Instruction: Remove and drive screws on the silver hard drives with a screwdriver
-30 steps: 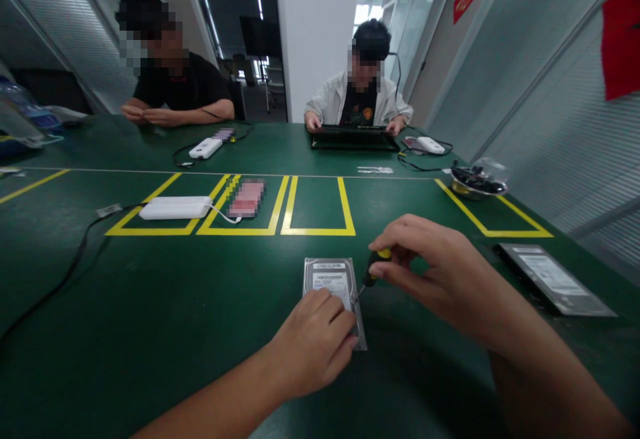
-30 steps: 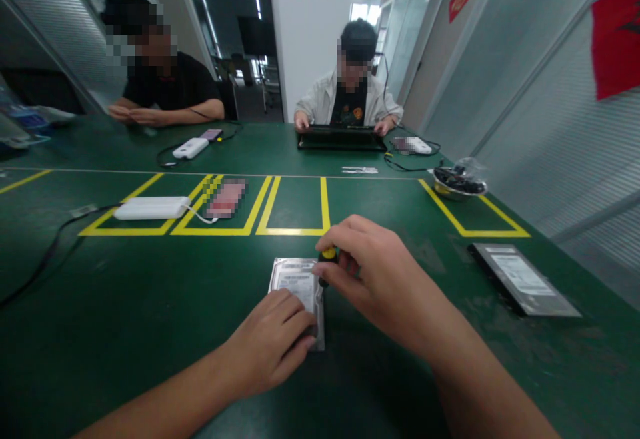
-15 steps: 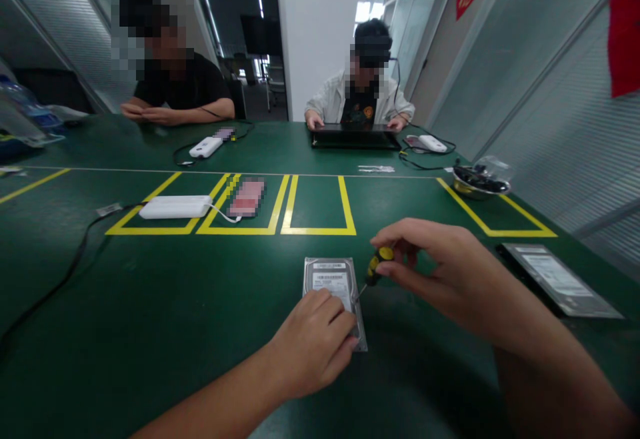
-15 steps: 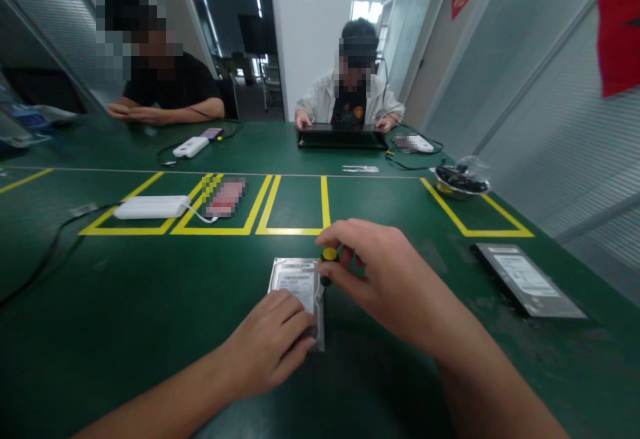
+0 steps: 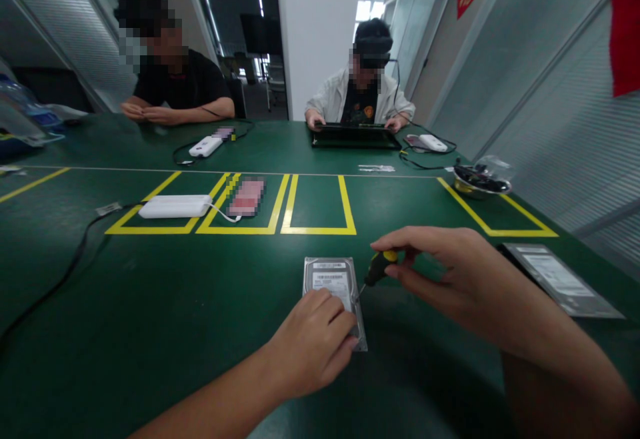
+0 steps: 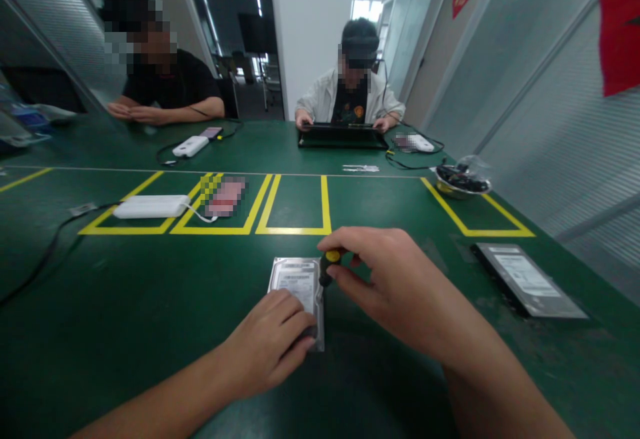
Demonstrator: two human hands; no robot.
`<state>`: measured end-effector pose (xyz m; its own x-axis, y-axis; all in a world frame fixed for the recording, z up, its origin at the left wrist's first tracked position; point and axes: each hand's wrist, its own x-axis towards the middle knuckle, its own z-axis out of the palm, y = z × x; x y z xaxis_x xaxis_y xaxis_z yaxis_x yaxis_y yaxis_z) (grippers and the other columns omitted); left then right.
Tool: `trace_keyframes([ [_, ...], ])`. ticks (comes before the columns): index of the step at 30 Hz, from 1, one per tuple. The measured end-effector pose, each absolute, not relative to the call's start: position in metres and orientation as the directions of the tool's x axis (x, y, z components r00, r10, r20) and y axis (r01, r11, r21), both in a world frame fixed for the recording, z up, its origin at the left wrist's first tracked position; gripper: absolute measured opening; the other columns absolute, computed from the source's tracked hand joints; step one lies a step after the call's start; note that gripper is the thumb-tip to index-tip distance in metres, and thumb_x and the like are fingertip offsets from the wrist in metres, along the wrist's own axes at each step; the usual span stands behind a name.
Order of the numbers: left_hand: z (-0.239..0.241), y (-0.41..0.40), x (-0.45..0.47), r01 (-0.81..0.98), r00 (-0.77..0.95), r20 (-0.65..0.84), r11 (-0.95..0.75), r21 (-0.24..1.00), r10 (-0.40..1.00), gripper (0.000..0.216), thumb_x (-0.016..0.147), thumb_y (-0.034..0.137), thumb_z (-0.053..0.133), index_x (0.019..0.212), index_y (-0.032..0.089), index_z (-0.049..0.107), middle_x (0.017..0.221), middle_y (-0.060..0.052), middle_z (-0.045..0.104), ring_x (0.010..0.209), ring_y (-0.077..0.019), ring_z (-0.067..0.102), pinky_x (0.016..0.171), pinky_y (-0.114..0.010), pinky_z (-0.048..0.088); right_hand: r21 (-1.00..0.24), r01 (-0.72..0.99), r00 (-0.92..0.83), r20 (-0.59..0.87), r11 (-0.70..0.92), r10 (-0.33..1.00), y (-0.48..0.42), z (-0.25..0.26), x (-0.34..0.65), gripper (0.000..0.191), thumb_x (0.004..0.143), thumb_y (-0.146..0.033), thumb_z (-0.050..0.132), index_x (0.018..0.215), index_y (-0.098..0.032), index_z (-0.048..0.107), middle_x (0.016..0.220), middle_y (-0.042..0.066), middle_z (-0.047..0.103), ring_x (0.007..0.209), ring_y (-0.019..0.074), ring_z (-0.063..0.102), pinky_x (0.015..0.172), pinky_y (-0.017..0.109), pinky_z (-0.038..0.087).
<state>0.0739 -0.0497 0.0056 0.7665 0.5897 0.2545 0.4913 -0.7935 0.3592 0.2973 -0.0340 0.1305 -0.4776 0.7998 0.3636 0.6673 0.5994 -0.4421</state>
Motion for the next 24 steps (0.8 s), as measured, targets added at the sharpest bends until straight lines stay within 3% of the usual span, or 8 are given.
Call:
trace_keyframes([
  [3,0.0041,-0.0491,0.0738,0.492,0.764,0.258,-0.793,0.359,0.591,0.015,0.094,0.026,0.049,0.100,0.017,0.060,0.095,-0.008,0.057,0.091,-0.0262,0.049,0.081,-0.043,0.042,-0.467,0.640,-0.503,0.346,0.610,0.792,-0.0331,0.1308,0.2981,0.014,0.090,-0.022,0.065,0.104,-0.025,0.067,0.104,-0.001,0.065,0.091,0.0141,0.061,0.078,0.025,0.048],
  [6,0.0040,-0.0486,0.0738,0.495,0.766,0.251,-0.792,0.357,0.592,0.015,0.095,0.026,0.049,0.100,0.017,0.060,0.095,-0.008,0.057,0.091,-0.0261,0.049,0.081,-0.042,0.042,-0.454,0.651,-0.496,0.351,0.608,0.794,-0.0307,0.1307,0.2981,0.006,0.091,-0.024,0.065,0.096,-0.024,0.068,0.096,0.001,0.064,0.085,0.0135,0.060,0.070,0.023,0.046],
  [11,0.0054,-0.0493,0.0737,0.491,0.769,0.250,-0.794,0.359,0.588,0.014,0.095,0.026,0.050,0.099,0.017,0.060,0.094,-0.008,0.057,0.090,-0.0258,0.049,0.080,-0.042,0.042,-0.478,0.646,-0.480,0.351,0.595,0.804,-0.0320,0.1310,0.2995,0.023,0.089,-0.015,0.057,0.109,-0.022,0.067,0.099,0.001,0.066,0.085,0.0137,0.062,0.074,0.024,0.048],
  [18,0.0031,-0.0493,0.0735,0.489,0.766,0.260,-0.796,0.358,0.588,0.015,0.095,0.026,0.050,0.100,0.017,0.060,0.095,-0.008,0.057,0.091,-0.0261,0.049,0.081,-0.043,0.042,-0.473,0.619,-0.533,0.333,0.627,0.778,-0.0344,0.1327,0.2994,0.027,0.091,-0.012,0.052,0.113,-0.022,0.064,0.112,0.000,0.063,0.101,0.0124,0.059,0.089,0.023,0.045],
  [24,0.0049,-0.0494,0.0733,0.488,0.769,0.258,-0.798,0.354,0.585,0.015,0.095,0.026,0.050,0.099,0.017,0.060,0.094,-0.008,0.057,0.090,-0.0259,0.049,0.080,-0.042,0.042,-0.408,0.693,-0.504,0.316,0.595,0.804,-0.0311,0.1302,0.2976,0.019,0.093,-0.020,0.061,0.111,-0.024,0.062,0.098,-0.001,0.060,0.082,0.0111,0.055,0.070,0.023,0.041],
])
